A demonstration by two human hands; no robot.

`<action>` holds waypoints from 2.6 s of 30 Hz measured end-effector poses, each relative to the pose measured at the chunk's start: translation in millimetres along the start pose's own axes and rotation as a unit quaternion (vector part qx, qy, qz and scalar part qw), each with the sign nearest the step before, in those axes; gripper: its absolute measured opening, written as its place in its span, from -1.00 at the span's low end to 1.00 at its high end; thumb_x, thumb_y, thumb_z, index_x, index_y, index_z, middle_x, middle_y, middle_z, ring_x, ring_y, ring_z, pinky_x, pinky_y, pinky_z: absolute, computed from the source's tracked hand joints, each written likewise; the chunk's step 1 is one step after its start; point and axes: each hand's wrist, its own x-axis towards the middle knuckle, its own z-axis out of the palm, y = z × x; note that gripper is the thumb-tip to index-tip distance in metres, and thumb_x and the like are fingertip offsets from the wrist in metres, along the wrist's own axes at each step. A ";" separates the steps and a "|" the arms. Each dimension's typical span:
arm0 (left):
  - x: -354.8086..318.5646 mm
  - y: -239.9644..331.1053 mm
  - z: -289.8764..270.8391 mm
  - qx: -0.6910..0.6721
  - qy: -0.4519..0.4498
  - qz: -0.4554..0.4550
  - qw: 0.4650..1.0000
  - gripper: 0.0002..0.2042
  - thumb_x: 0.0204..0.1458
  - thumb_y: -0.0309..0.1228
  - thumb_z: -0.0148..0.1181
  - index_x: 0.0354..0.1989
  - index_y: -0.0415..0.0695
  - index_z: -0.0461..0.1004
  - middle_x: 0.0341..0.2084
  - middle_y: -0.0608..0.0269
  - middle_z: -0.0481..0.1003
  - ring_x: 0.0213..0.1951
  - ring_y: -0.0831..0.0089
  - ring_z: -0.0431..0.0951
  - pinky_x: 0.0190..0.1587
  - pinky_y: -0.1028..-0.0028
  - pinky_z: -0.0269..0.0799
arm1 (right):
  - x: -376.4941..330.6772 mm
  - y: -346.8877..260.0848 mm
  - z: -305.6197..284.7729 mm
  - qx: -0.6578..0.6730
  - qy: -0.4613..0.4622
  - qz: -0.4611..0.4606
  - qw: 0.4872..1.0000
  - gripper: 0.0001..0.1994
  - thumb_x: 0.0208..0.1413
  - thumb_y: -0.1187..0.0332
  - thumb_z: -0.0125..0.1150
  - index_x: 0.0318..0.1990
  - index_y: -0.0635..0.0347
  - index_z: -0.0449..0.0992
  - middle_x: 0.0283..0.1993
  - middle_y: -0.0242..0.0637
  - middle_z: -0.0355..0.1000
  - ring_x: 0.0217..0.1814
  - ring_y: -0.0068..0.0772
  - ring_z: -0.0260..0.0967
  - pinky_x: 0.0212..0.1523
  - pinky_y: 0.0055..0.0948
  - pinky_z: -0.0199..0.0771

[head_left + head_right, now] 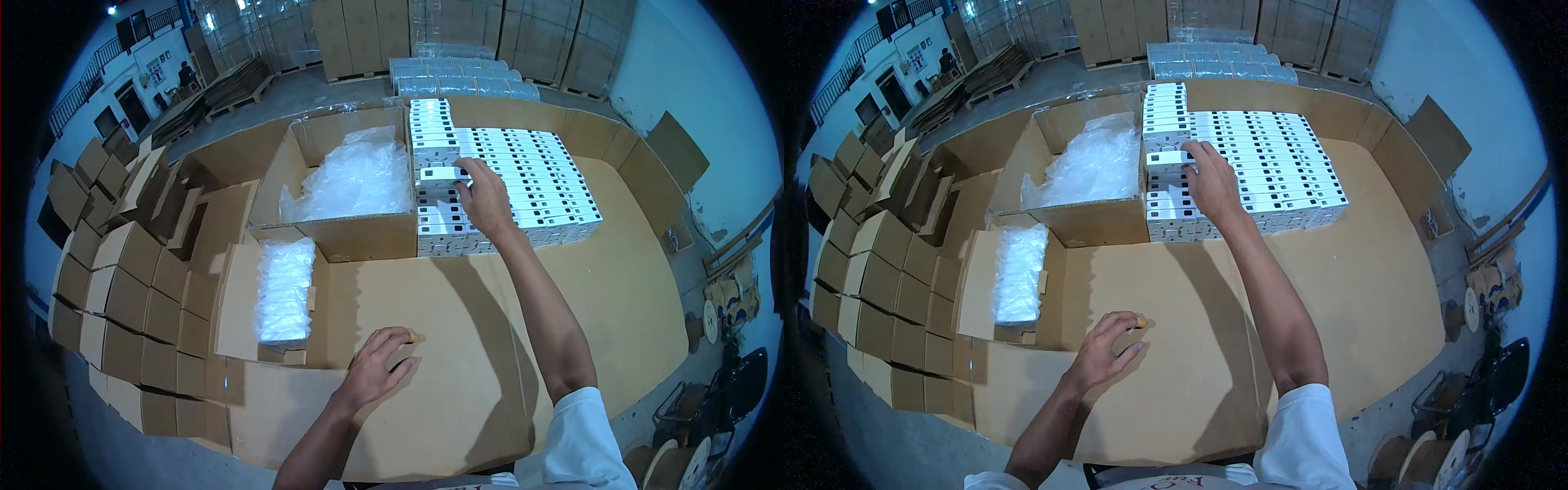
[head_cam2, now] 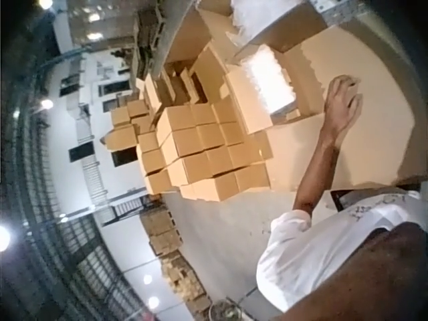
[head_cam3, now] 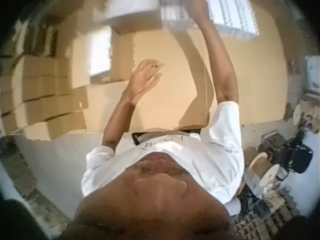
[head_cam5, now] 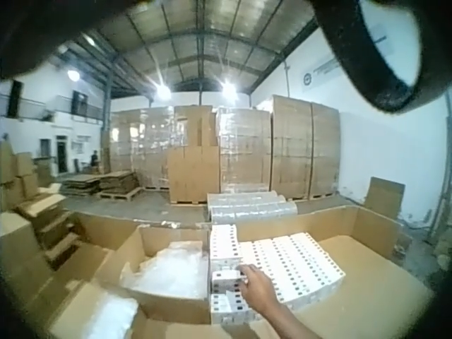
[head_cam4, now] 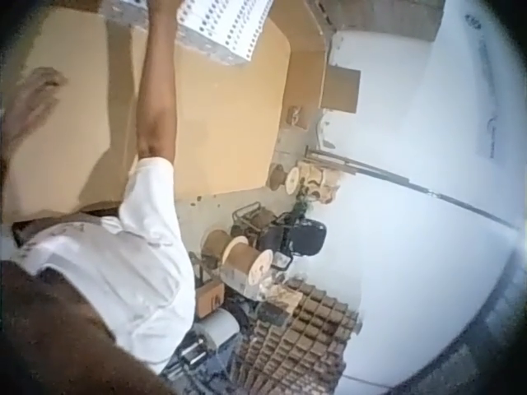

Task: Packaging small white item boxes into plastic bags and then into larger cardboard shipping boxes at a warehouse station.

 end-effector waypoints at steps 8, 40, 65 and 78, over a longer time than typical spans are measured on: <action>-10.4 -22.1 11.1 -0.077 0.058 -0.052 0.994 -0.57 0.06 -0.49 0.33 0.12 -0.25 0.39 -0.03 0.09 0.48 -0.02 0.29 0.55 0.04 0.36 0.50 | -86.5 -49.4 -12.3 0.159 0.054 0.057 0.984 -0.68 0.09 0.68 0.20 0.01 0.31 0.45 -0.06 -0.01 0.51 -0.22 -0.10 0.56 -0.37 -0.31 0.58; -24.2 -86.7 29.9 -0.234 0.179 -0.039 0.955 -0.25 0.09 -0.66 0.27 0.44 -0.23 0.01 0.02 -0.03 0.48 0.07 0.35 0.52 0.14 0.37 0.48 | -251.0 -81.0 64.7 0.303 -0.083 0.180 0.932 -0.69 0.14 0.65 0.21 -0.03 0.26 0.26 -0.04 -0.05 0.54 0.04 -0.25 0.57 0.05 -0.33 0.57; -9.5 80.3 -118.5 0.044 0.269 0.091 0.958 -0.57 0.01 -0.53 0.32 0.09 -0.24 0.40 -0.17 0.00 0.55 -0.13 0.23 0.58 -0.09 0.35 0.47 | -211.2 -118.2 14.6 0.295 -0.149 0.227 0.916 -0.46 -0.05 0.56 0.37 0.13 0.23 0.33 0.01 -0.08 0.51 0.06 -0.18 0.52 0.10 -0.24 0.50; 236.8 -55.6 -171.1 0.260 0.082 -0.161 0.949 -0.48 -0.17 -0.19 0.52 -0.07 -0.21 0.52 -0.24 0.03 0.61 -0.14 0.13 0.62 -0.05 0.23 0.54 | -197.4 -108.1 -12.8 0.306 -0.170 0.219 0.911 -0.35 -0.11 0.47 0.44 0.18 0.29 0.27 0.14 -0.02 0.40 0.16 -0.10 0.43 0.15 -0.21 0.47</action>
